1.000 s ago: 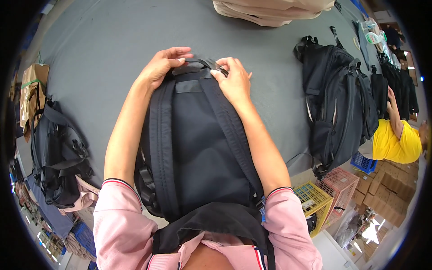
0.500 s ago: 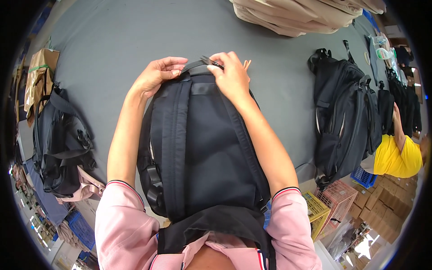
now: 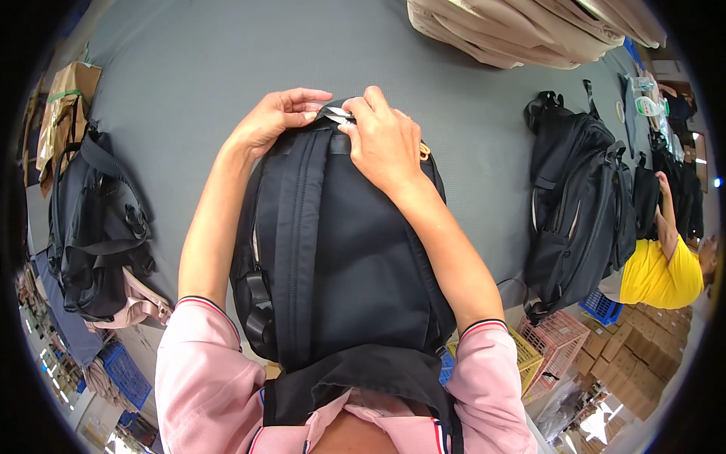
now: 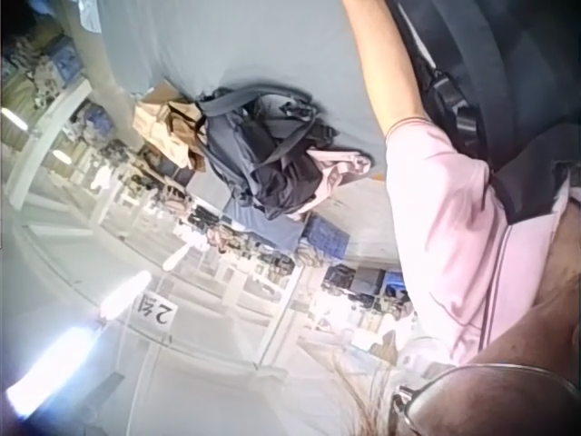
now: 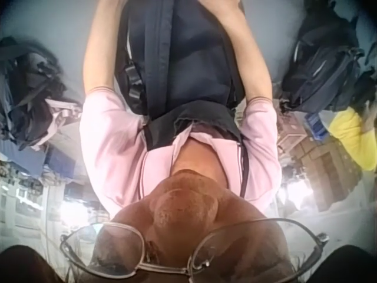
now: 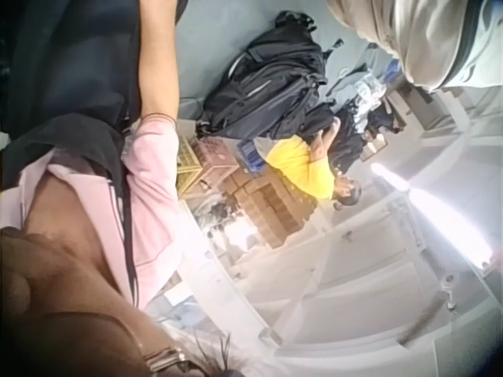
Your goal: Cleaning and trimming loose threads from backpacks using scissors.
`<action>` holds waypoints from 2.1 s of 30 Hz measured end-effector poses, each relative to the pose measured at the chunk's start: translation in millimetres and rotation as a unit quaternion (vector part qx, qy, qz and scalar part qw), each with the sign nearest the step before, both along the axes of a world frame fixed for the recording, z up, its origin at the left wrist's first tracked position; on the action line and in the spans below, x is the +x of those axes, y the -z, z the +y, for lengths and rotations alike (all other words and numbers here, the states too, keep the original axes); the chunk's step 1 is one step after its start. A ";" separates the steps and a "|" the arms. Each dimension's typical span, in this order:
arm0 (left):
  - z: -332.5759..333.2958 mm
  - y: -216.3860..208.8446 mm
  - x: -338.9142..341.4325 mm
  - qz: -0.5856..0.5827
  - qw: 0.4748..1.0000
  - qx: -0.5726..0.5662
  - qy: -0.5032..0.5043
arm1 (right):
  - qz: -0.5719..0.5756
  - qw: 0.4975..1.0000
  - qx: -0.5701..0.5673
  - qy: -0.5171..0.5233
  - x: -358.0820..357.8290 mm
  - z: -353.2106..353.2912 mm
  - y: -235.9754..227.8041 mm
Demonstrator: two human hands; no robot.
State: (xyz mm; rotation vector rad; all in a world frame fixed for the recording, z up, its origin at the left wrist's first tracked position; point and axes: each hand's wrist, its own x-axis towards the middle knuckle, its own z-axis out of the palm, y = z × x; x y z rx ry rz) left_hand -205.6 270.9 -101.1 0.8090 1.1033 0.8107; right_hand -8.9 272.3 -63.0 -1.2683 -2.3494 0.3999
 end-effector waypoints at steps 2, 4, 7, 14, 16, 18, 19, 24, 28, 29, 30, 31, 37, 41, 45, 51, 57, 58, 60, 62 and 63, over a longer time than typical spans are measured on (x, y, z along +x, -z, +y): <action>-0.4 0.3 1.0 -0.002 1.000 -0.002 0.002 | -0.008 1.000 0.004 -0.005 -1.3 0.7 1.6; -1.0 1.8 1.9 0.011 1.000 0.008 -0.006 | -0.026 0.998 0.060 -0.025 -2.4 0.7 2.2; -0.8 2.1 2.4 0.025 1.000 0.007 -0.006 | -0.043 0.994 0.095 -0.028 -3.7 0.0 4.1; -1.7 3.9 4.5 0.010 1.000 -0.002 -0.021 | -0.029 0.996 0.082 -0.001 1.8 -1.7 4.4; -1.9 2.1 5.2 0.027 0.999 0.011 -0.033 | -0.024 0.999 0.027 -0.004 2.4 2.5 7.7; -4.1 4.1 6.2 0.046 0.998 0.006 -0.043 | 0.007 1.000 -0.006 0.012 2.3 4.1 4.5; -4.6 2.1 9.0 0.064 0.997 0.001 -0.051 | 0.037 0.998 -0.040 0.028 3.5 5.0 1.6; 2.5 -10.9 25.8 0.156 0.987 0.001 -0.030 | 0.059 0.991 -0.104 0.055 7.5 35.1 16.9; -1.5 -0.4 50.7 0.271 0.953 0.092 -0.103 | 0.124 0.980 -0.156 -0.010 15.1 55.2 37.3; -6.8 3.1 54.7 0.264 0.949 0.116 -0.128 | 0.155 0.971 -0.181 0.003 15.8 57.1 37.1; -11.5 7.1 58.1 0.265 0.949 0.116 -0.125 | 0.184 0.961 -0.206 0.016 17.5 58.4 36.9; -16.0 8.9 61.5 0.311 0.929 0.151 -0.136 | 0.207 0.943 -0.260 0.028 18.6 57.7 31.3; -14.3 10.4 80.4 0.445 0.859 0.177 -0.180 | 0.170 0.951 -0.245 0.086 10.4 59.9 22.8; -11.9 24.9 84.4 0.490 0.814 0.221 -0.221 | 0.138 0.958 -0.232 0.102 8.7 68.3 19.7; -11.4 19.2 76.3 0.436 0.861 0.175 -0.195 | 0.092 0.955 -0.260 0.113 13.3 78.6 28.3; -7.0 15.3 45.9 0.065 0.992 -0.027 -0.106 | -0.006 0.963 -0.249 0.104 16.9 72.3 51.6; -6.0 13.2 32.0 0.025 0.993 -0.055 -0.098 | 0.062 0.997 -0.010 0.049 23.5 33.7 28.1; -5.7 14.2 32.5 0.025 0.993 -0.055 -0.098 | 0.060 0.997 -0.011 0.046 26.9 29.3 24.8; -4.4 15.6 31.9 0.029 0.994 -0.052 -0.094 | 0.013 0.999 0.038 -0.005 30.0 24.4 17.6; -2.9 14.7 32.3 0.035 0.995 -0.046 -0.087 | 0.003 0.997 0.070 -0.020 28.4 25.7 14.0; -2.7 13.7 32.7 0.034 0.994 -0.051 -0.092 | -0.002 0.992 0.113 -0.047 26.5 25.7 10.2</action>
